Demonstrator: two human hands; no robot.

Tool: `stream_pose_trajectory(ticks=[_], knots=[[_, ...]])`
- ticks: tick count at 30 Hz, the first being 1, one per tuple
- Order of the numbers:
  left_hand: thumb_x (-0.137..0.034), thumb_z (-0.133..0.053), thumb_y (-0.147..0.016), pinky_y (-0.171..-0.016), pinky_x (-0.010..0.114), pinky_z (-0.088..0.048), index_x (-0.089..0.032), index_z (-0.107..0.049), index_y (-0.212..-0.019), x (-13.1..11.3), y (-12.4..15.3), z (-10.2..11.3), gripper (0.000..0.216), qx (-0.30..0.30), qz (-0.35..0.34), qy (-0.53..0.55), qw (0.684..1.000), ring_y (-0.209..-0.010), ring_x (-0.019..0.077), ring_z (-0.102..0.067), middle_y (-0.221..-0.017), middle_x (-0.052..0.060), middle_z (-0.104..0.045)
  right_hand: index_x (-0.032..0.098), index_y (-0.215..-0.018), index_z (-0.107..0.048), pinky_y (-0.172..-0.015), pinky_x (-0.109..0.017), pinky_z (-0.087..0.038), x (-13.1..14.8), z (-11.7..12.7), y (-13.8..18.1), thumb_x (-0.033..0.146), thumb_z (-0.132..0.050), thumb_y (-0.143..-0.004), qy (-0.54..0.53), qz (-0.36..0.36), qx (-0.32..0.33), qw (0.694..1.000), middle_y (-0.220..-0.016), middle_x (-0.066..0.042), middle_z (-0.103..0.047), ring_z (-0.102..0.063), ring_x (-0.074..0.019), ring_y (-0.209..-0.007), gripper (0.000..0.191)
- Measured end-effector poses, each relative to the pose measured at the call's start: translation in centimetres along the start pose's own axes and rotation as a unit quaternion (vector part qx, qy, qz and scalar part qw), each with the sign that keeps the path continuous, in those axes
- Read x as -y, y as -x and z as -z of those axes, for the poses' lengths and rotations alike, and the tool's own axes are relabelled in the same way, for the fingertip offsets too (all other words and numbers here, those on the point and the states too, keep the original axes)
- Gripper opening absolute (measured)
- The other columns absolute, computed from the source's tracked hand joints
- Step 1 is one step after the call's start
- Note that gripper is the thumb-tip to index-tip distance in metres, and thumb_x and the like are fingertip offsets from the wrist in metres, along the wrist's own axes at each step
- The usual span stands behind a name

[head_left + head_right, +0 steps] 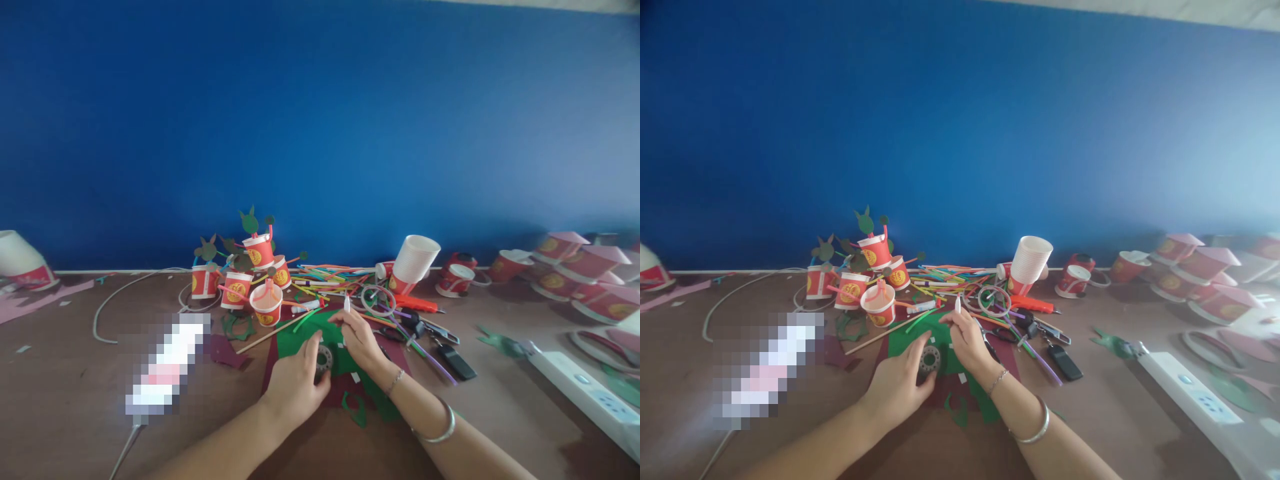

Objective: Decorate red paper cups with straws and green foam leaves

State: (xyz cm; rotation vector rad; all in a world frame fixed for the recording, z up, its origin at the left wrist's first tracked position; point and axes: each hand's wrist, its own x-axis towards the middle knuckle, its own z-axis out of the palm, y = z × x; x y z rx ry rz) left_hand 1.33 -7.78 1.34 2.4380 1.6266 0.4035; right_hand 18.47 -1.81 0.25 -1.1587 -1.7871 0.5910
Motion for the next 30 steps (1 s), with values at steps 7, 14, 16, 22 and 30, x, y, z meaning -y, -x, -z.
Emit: stream_pose_trajectory(ticks=[7,14,16,22,30], knots=[[-0.029,-0.047,-0.082,-0.071,0.031,-0.056,-0.015,-0.031,-0.137,0.1,0.0,0.1,0.059,0.003,-0.005,-0.001,1.000,-0.095,0.0233,-0.067,-0.128,0.011,-0.057,0.018,-0.082,-0.064,-0.072,-0.029,-0.044,0.0,0.0,0.0,0.010,-0.037,-0.074,-0.001,0.004,0.004,1.000,-0.079,-0.004,-0.057,-0.055,-0.0179,-0.077,0.029],[-0.032,-0.049,-0.084,-0.073,0.031,-0.056,-0.016,-0.037,-0.136,-1.1,0.7,0.5,0.056,-0.012,-0.024,-0.070,0.997,-0.099,0.0242,-0.064,-0.138,0.015,-0.045,0.019,-0.081,-0.065,-0.072,-0.029,-0.044,-0.1,0.0,0.1,0.009,-0.037,-0.073,0.001,0.005,-0.004,1.000,-0.078,-0.003,-0.057,-0.055,-0.0172,-0.076,0.030],[-0.032,-0.045,-0.087,-0.069,0.029,-0.056,-0.016,-0.040,-0.135,-1.9,1.4,0.6,0.052,0.015,-0.040,-0.095,0.995,-0.090,0.0213,-0.067,-0.139,0.016,-0.044,0.019,-0.082,-0.064,-0.073,-0.029,-0.044,-0.1,0.0,0.1,0.009,-0.037,-0.074,0.003,0.008,-0.001,1.000,-0.079,-0.004,-0.057,-0.055,-0.0171,-0.077,0.030],[-0.045,-0.047,-0.087,-0.054,0.033,-0.055,-0.014,-0.029,-0.144,-3.8,3.0,-0.2,0.067,0.053,-0.009,-0.171,0.984,-0.064,0.0202,-0.067,-0.144,0.026,-0.034,0.018,-0.089,-0.063,-0.074,-0.030,-0.045,-0.1,0.1,0.1,0.010,-0.035,-0.077,0.004,-0.001,0.010,1.000,-0.082,-0.005,-0.057,-0.055,-0.0175,-0.079,0.031],[-0.053,-0.051,-0.083,-0.051,0.034,-0.055,-0.011,-0.030,-0.143,-3.8,2.5,-0.9,0.076,0.072,-0.002,-0.167,0.983,-0.063,0.0230,-0.068,-0.144,0.031,-0.027,0.021,-0.104,-0.052,-0.069,-0.028,-0.048,0.1,-0.3,0.3,0.012,-0.044,-0.071,-0.090,-0.065,-0.017,0.994,-0.091,-0.004,-0.055,-0.055,-0.0175,-0.084,0.035]])
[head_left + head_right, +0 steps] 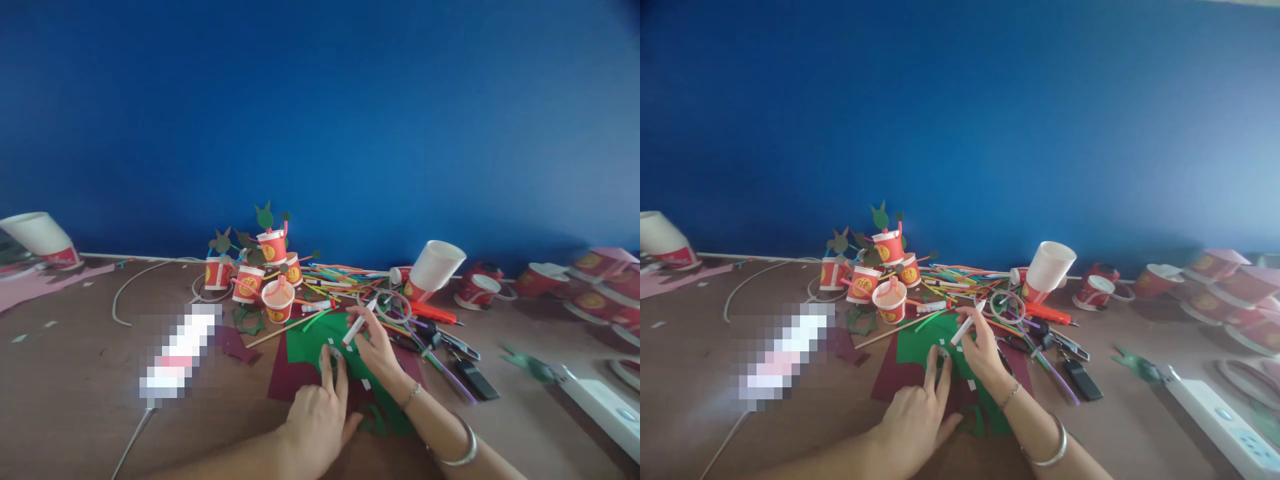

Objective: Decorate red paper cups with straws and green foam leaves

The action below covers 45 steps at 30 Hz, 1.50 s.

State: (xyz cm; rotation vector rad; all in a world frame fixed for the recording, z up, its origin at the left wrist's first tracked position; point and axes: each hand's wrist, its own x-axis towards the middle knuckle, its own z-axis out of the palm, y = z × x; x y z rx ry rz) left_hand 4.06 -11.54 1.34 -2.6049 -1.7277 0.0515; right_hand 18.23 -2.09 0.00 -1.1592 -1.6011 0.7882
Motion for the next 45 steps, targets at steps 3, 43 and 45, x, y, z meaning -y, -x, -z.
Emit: stream_pose_trajectory(ticks=[3,43,45], knots=[[-0.054,-0.050,-0.082,-0.051,0.035,-0.055,-0.009,-0.027,-0.143,0.0,-0.1,0.0,0.079,0.014,-0.008,0.008,1.000,-0.063,0.0246,-0.068,-0.144,0.033,-0.025,0.022,-0.103,-0.047,-0.066,-0.027,-0.048,1.1,-0.2,-0.2,0.025,-0.050,-0.080,-0.046,-0.023,-0.005,0.999,-0.088,-0.003,-0.057,-0.057,-0.0161,-0.076,0.023],[-0.053,-0.042,-0.086,-0.047,0.034,-0.052,-0.010,-0.037,-0.139,0.1,-0.6,-0.6,0.069,-0.008,-0.023,0.024,0.999,-0.071,0.0303,-0.069,-0.133,0.034,-0.044,0.019,-0.068,-0.056,-0.056,-0.023,-0.035,5.3,-4.7,-4.5,0.033,-0.044,-0.090,0.269,0.022,0.402,0.875,-0.065,-0.001,-0.061,-0.052,-0.0133,-0.059,0.028],[-0.053,-0.042,-0.087,-0.047,0.034,-0.053,-0.009,-0.035,-0.140,0.1,-0.6,-0.5,0.069,-0.003,-0.022,0.024,0.999,-0.070,0.0299,-0.069,-0.134,0.034,-0.042,0.019,-0.069,-0.056,-0.056,-0.023,-0.035,5.1,-4.7,-4.7,0.033,-0.044,-0.090,0.275,0.018,0.404,0.872,-0.065,-0.001,-0.060,-0.052,-0.0131,-0.059,0.028]])
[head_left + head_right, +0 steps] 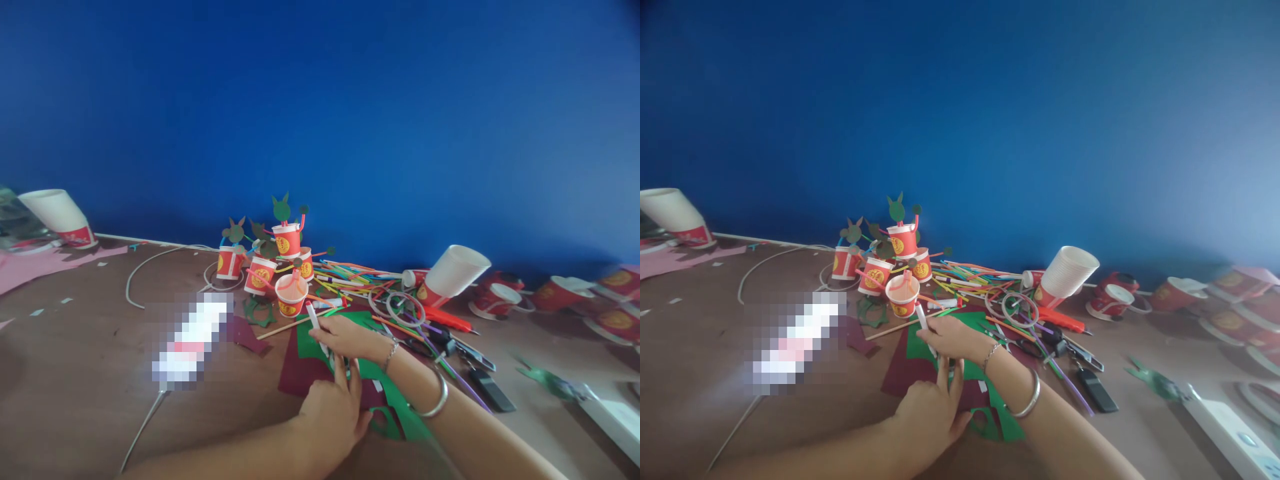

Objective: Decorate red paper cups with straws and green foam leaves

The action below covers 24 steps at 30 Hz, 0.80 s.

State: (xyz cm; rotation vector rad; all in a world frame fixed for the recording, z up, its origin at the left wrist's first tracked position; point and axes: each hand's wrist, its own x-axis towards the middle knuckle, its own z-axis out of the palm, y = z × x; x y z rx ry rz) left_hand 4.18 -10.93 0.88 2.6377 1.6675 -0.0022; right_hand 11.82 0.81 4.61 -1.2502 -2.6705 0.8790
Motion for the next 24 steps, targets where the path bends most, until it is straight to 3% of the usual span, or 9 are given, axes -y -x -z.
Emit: stream_pose_trajectory(ticks=[10,24], knots=[[-0.053,-0.048,-0.083,-0.046,0.035,-0.053,-0.011,-0.033,-0.142,-0.1,0.0,0.1,0.074,0.010,0.017,-0.008,1.000,-0.056,0.0242,-0.067,-0.139,0.034,-0.034,0.017,-0.067,-0.058,-0.058,-0.024,-0.038,-1.0,0.2,0.0,0.030,-0.045,-0.089,-0.073,-0.047,-0.047,0.995,-0.065,-0.001,-0.060,-0.054,-0.0136,-0.061,0.028],[-0.051,-0.052,-0.082,-0.050,0.030,-0.055,-0.012,-0.038,-0.139,0.3,0.4,0.3,0.070,-0.034,0.010,-0.015,0.999,-0.059,0.0210,-0.068,-0.136,0.031,-0.042,0.017,-0.070,-0.053,-0.056,-0.022,-0.036,-3.7,-0.9,2.0,0.038,-0.039,-0.089,-0.129,-0.092,-0.152,0.976,-0.062,0.002,-0.055,-0.048,-0.0116,-0.059,0.032]])
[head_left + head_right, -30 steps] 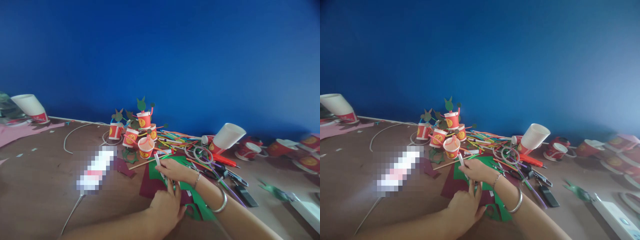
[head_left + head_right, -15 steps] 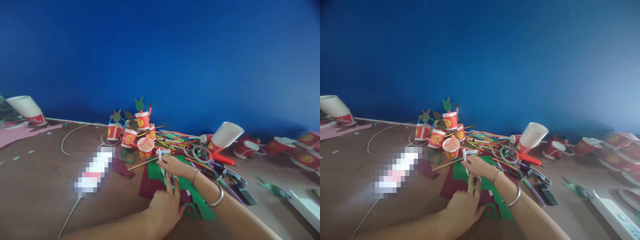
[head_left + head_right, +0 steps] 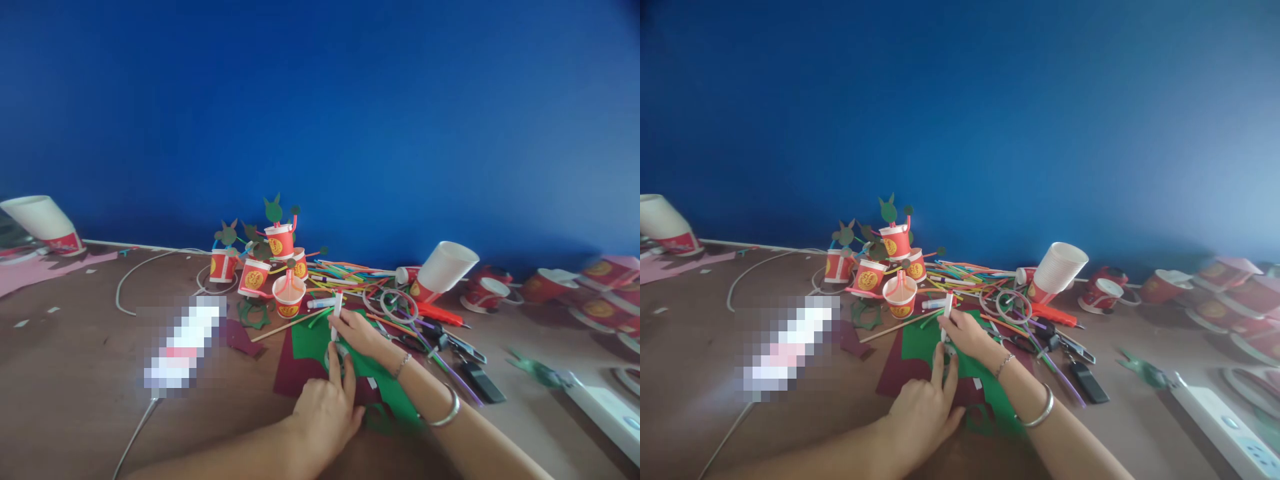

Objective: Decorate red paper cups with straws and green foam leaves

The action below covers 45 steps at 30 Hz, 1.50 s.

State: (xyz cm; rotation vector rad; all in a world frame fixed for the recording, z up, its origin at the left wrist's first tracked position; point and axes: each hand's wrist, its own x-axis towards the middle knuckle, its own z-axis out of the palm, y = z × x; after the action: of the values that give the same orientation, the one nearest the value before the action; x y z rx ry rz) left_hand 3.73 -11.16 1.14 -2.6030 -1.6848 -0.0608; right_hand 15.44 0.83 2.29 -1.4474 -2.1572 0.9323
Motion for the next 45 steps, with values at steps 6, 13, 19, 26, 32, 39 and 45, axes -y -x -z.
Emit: stream_pose_trajectory(ticks=[6,13,19,26,32,39,45], knots=[[-0.044,-0.043,-0.088,-0.048,0.029,-0.054,-0.011,-0.038,-0.138,0.5,-0.1,0.3,0.060,-0.004,-0.022,-0.010,1.000,-0.058,0.0199,-0.068,-0.137,0.030,-0.041,0.016,-0.072,-0.055,-0.057,-0.023,-0.040,-1.3,-0.4,1.5,0.043,-0.039,-0.089,-0.055,-0.010,-0.059,0.997,-0.063,0.001,-0.056,-0.050,-0.0126,-0.060,0.035],[-0.026,-0.047,-0.085,-0.046,0.028,-0.054,-0.008,-0.038,-0.138,1.1,-0.4,0.7,0.057,0.010,-0.063,-0.043,0.997,-0.058,0.0201,-0.068,-0.136,0.032,-0.041,0.015,-0.075,-0.058,-0.062,-0.026,-0.045,-2.0,-0.7,3.7,0.046,-0.041,-0.088,-0.104,-0.004,-0.129,0.986,-0.069,-0.003,-0.062,-0.056,-0.0158,-0.065,0.037],[-0.011,-0.041,-0.087,-0.047,0.026,-0.055,-0.015,-0.042,-0.137,1.6,-1.0,0.9,0.050,0.018,-0.056,-0.053,0.997,-0.058,0.0178,-0.068,-0.134,0.026,-0.048,0.016,-0.077,-0.059,-0.068,-0.027,-0.046,-2.6,-0.8,5.3,0.043,-0.044,-0.088,-0.089,0.011,-0.135,0.987,-0.076,-0.005,-0.063,-0.059,-0.0183,-0.076,0.033],[-0.006,-0.040,-0.086,-0.053,0.031,-0.059,-0.014,-0.045,-0.133,2.7,-1.7,2.7,0.047,0.053,-0.073,-0.022,0.996,-0.070,0.0220,-0.071,-0.133,0.022,-0.051,0.017,-0.079,-0.062,-0.065,-0.028,-0.044,-1.9,-0.7,7.4,0.037,-0.044,-0.090,-0.039,0.046,-0.158,0.986,-0.075,-0.004,-0.063,-0.057,-0.0169,-0.071,0.028],[-0.007,-0.040,-0.088,-0.063,0.034,-0.059,-0.014,-0.051,-0.125,3.2,-2.3,3.5,0.040,0.067,-0.055,0.017,0.996,-0.080,0.0240,-0.071,-0.126,0.017,-0.058,0.018,-0.077,-0.061,-0.064,-0.028,-0.043,-1.5,-1.0,9.0,0.034,-0.043,-0.091,0.002,0.065,-0.186,0.980,-0.073,-0.004,-0.064,-0.057,-0.0168,-0.069,0.028],[-0.009,-0.042,-0.087,-0.061,0.029,-0.055,-0.015,-0.063,-0.093,3.4,-2.7,4.4,0.023,0.062,-0.053,0.050,0.995,-0.075,0.0230,-0.071,-0.088,0.010,-0.071,0.019,-0.081,-0.063,-0.073,-0.031,-0.040,-0.6,-1.3,11.0,0.025,-0.048,-0.089,0.080,0.099,-0.169,0.977,-0.076,-0.003,-0.067,-0.060,-0.0174,-0.073,0.018],[-0.011,-0.056,-0.080,-0.058,0.026,-0.051,-0.015,-0.069,-0.075,3.2,-4.5,5.1,0.014,0.079,-0.076,0.014,0.994,-0.073,0.0240,-0.070,-0.069,0.010,-0.071,0.018,-0.084,-0.061,-0.072,-0.031,-0.038,0.1,-1.9,12.0,0.022,-0.048,-0.088,0.106,0.137,-0.175,0.969,-0.076,-0.004,-0.067,-0.060,-0.0174,-0.072,0.014]])
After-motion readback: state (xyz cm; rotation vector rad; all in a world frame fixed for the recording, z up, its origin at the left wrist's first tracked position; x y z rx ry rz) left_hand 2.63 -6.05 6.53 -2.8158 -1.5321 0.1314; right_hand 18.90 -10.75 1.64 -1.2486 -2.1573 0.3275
